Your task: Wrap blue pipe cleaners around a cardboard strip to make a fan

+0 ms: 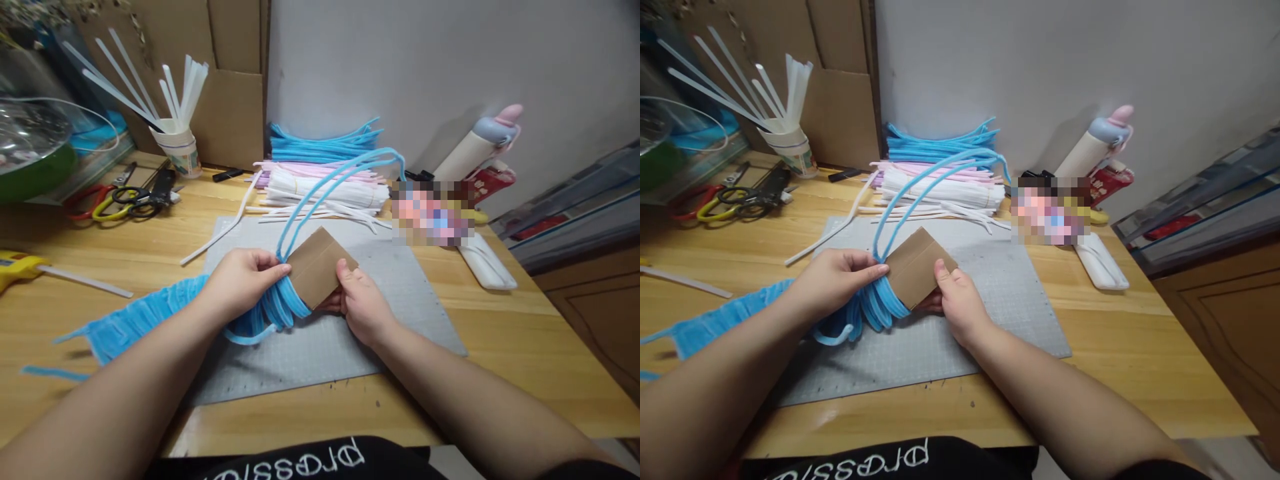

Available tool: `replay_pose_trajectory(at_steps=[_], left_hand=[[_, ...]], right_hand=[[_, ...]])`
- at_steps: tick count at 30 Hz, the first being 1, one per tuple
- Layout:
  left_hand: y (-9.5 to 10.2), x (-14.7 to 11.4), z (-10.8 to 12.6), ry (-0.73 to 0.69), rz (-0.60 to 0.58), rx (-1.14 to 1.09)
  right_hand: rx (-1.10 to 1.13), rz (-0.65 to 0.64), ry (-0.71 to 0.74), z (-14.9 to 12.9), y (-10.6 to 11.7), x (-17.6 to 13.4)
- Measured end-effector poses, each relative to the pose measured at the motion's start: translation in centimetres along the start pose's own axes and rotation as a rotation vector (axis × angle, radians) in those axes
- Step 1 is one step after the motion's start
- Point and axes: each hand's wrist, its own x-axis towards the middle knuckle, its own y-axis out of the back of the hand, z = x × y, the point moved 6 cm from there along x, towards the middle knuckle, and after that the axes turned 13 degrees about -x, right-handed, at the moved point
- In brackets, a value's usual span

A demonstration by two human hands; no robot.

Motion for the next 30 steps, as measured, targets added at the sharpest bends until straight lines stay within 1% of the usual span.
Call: replay_pose_trajectory(at_steps=[3, 5, 7, 9, 10, 11, 13, 15, 17, 18, 19, 20, 21, 22, 23, 25, 26, 28, 30], left_hand=[[0.0, 0.1, -0.2, 0.018, -0.011, -0.025], [-0.1, 0.1, -0.4, 0.038, -0.022, -0.042], [-0.3, 0.2, -0.6, 0.065, -0.034, -0.044], [-0.4, 0.2, -0.7, 0.086, -0.040, -0.024], [-0.5, 0.2, -0.8, 0.092, -0.046, 0.001], [-0.6, 0.2, -0.7, 0.088, -0.055, 0.036], [-0.7, 0.1, -0.4, 0.042, -0.079, 0.138], [-0.3, 0.0, 0.4, -0.052, -0.072, 0.271], [0.7, -0.1, 1.3, -0.144, -0.013, 0.412], [1.3, -0.2, 1.6, -0.167, 0.019, 0.485], [1.9, -0.3, 1.8, -0.171, 0.040, 0.558], [2.5, -0.4, 1.8, -0.162, 0.040, 0.628], [2.9, -0.5, 1.6, -0.146, 0.015, 0.694], [3.1, -0.6, 1.3, -0.132, -0.021, 0.751], [3.2, -0.7, 1.0, -0.120, -0.067, 0.795], [3.1, -0.7, 0.4, -0.100, -0.144, 0.841], [2.9, -0.7, 0.1, -0.086, -0.172, 0.846], [2.6, -0.7, -0.3, -0.039, -0.215, 0.834], [2.1, -0.8, -0.2, -0.006, -0.252, 0.805]], right_hand=[[0.010, -0.019, 0.032, 0.1, -0.3, -0.1], [0.017, 0.008, 0.096, -0.2, -0.2, 0.0], [0.013, 0.122, 0.189, -0.9, 0.9, 0.3], [-0.055, 0.269, 0.252, -1.7, 2.8, 1.0], [-0.132, 0.320, 0.261, -2.1, 3.9, 1.4], [-0.249, 0.344, 0.260, -2.5, 4.9, 1.9], [-0.592, 0.363, 0.213, -3.3, 6.8, 2.9], [-0.964, 0.480, 0.196, -4.5, 8.5, 3.0], [-1.238, 0.588, 0.186, -5.6, 9.1, 2.3], [-1.316, 0.611, 0.209, -6.0, 8.8, 1.9], [-1.349, 0.601, 0.254, -6.3, 8.1, 1.4], [-1.335, 0.562, 0.325, -6.4, 7.0, 0.9], [-1.278, 0.489, 0.402, -6.3, 5.7, 0.4], [-1.183, 0.386, 0.462, -5.9, 4.2, 0.1], [-1.062, 0.278, 0.487, -5.3, 2.8, -0.2], [-0.869, 0.060, 0.438, -3.6, 0.2, -0.4], [-0.814, -0.009, 0.406, -2.9, -0.8, -0.5], [-0.778, -0.067, 0.358, -1.7, -2.1, -0.7], [-0.699, -0.079, 0.318, -1.2, -2.6, -0.8]])
